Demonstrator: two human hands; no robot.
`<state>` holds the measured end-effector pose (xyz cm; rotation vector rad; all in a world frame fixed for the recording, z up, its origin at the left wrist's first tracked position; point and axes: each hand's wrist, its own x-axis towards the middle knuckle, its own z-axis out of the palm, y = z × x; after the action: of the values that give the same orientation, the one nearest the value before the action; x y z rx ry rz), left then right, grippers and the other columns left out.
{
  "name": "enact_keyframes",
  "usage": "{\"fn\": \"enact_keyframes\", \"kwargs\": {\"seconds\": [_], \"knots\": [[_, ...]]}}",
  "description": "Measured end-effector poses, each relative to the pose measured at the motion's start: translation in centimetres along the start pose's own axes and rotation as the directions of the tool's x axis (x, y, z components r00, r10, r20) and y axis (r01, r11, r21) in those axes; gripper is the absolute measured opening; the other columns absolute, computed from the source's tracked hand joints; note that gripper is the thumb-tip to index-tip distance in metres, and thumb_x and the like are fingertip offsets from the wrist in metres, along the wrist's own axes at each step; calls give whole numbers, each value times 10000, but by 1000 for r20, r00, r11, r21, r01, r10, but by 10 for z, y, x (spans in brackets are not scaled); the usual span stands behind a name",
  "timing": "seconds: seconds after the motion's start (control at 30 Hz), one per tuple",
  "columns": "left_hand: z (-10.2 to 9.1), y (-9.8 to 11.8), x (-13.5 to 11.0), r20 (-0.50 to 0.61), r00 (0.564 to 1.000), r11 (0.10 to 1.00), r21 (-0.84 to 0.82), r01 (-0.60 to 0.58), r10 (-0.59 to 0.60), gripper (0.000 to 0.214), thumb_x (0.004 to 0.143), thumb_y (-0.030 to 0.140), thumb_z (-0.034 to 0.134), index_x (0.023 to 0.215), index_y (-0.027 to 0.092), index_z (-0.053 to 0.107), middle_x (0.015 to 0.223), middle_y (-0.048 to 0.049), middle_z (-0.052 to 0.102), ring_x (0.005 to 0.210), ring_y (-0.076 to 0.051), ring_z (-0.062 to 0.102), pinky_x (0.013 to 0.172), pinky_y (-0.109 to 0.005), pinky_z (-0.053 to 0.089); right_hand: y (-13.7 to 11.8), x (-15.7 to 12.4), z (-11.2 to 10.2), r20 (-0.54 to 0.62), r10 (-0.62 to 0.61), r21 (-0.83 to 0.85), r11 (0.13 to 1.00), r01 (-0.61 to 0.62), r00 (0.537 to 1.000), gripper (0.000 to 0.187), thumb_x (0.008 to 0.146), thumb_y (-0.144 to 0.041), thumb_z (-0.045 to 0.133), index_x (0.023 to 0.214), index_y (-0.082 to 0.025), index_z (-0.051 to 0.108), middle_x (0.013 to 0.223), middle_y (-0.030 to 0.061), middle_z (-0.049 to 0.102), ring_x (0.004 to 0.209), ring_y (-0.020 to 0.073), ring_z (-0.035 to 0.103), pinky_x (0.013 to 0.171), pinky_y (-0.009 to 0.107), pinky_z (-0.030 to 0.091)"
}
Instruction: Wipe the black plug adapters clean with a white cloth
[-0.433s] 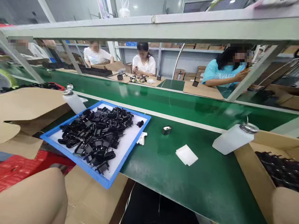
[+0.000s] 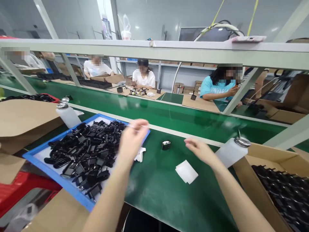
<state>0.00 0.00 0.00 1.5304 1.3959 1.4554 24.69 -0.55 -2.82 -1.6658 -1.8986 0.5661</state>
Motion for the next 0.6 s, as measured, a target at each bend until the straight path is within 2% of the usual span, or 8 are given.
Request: {"fn": "enact_keyframes", "kwargs": {"seconds": [0.07, 0.13, 0.2, 0.33, 0.4, 0.5, 0.53, 0.6], "knots": [[26, -16, 4, 211, 973, 988, 140, 68, -97, 328, 629, 258, 587, 910, 111, 501, 885, -72, 534, 787, -162, 507, 730, -313, 401, 1, 3, 12, 178, 136, -144, 983, -111, 975, 215, 739, -150, 520, 951, -116, 504, 940, 93, 485, 849, 195, 466, 748, 289, 371], [54, -38, 7, 365, 904, 948, 296, 116, -224, 461, 522, 227, 653, 940, 111, 494, 926, -97, 533, 852, -204, 494, 771, -305, 373, 5, 0, 22, 234, 281, -293, 933, -208, 931, 300, 712, -191, 539, 983, -78, 475, 977, 138, 455, 873, 233, 452, 727, 305, 368], [75, -58, 9, 417, 875, 935, 341, 100, -246, 517, 493, 225, 659, 967, 117, 480, 968, -101, 519, 902, -223, 473, 793, -301, 354, 8, -7, 27, 224, 374, -376, 885, -275, 900, 328, 678, -257, 566, 929, -64, 481, 921, 151, 471, 824, 257, 468, 642, 308, 381], [88, -80, 11, 437, 887, 967, 252, 39, -150, 334, 554, 237, 600, 867, 146, 525, 869, -54, 552, 825, -192, 502, 752, -287, 371, 15, -21, 25, 313, 440, -409, 863, -298, 842, 174, 592, -221, 599, 565, -146, 444, 612, 43, 491, 591, 199, 485, 445, 237, 303], [88, -83, 11, 425, 896, 980, 190, 52, -130, 276, 555, 229, 593, 816, 159, 535, 805, -33, 557, 777, -177, 509, 728, -284, 377, 19, -21, 22, 361, 366, -285, 919, -272, 858, 238, 556, -143, 575, 459, -156, 358, 510, -3, 437, 515, 153, 449, 407, 212, 245], [87, -82, 9, 468, 877, 987, -58, 150, -106, 281, 533, 217, 608, 793, 156, 519, 770, -18, 550, 739, -149, 508, 702, -267, 386, 24, -10, 16, 334, 259, 83, 950, -302, 906, 190, 557, -153, 523, 462, -153, 359, 470, -28, 405, 463, 111, 405, 394, 192, 229], [87, -81, 8, 515, 851, 962, -167, 215, -101, 296, 529, 220, 613, 799, 153, 509, 771, -16, 546, 730, -139, 508, 685, -259, 392, 24, -3, 15, 276, 266, 214, 920, -329, 924, 159, 561, -187, 516, 485, -153, 380, 477, -27, 417, 459, 108, 405, 396, 189, 243], [87, -77, 5, 646, 758, 871, -314, 378, -95, 338, 527, 234, 621, 829, 152, 493, 769, -16, 539, 702, -125, 511, 622, -239, 408, 22, 10, 16, 164, 314, 464, 812, -355, 935, 137, 545, -255, 524, 559, -149, 439, 523, -10, 468, 480, 121, 431, 413, 193, 288]]}}
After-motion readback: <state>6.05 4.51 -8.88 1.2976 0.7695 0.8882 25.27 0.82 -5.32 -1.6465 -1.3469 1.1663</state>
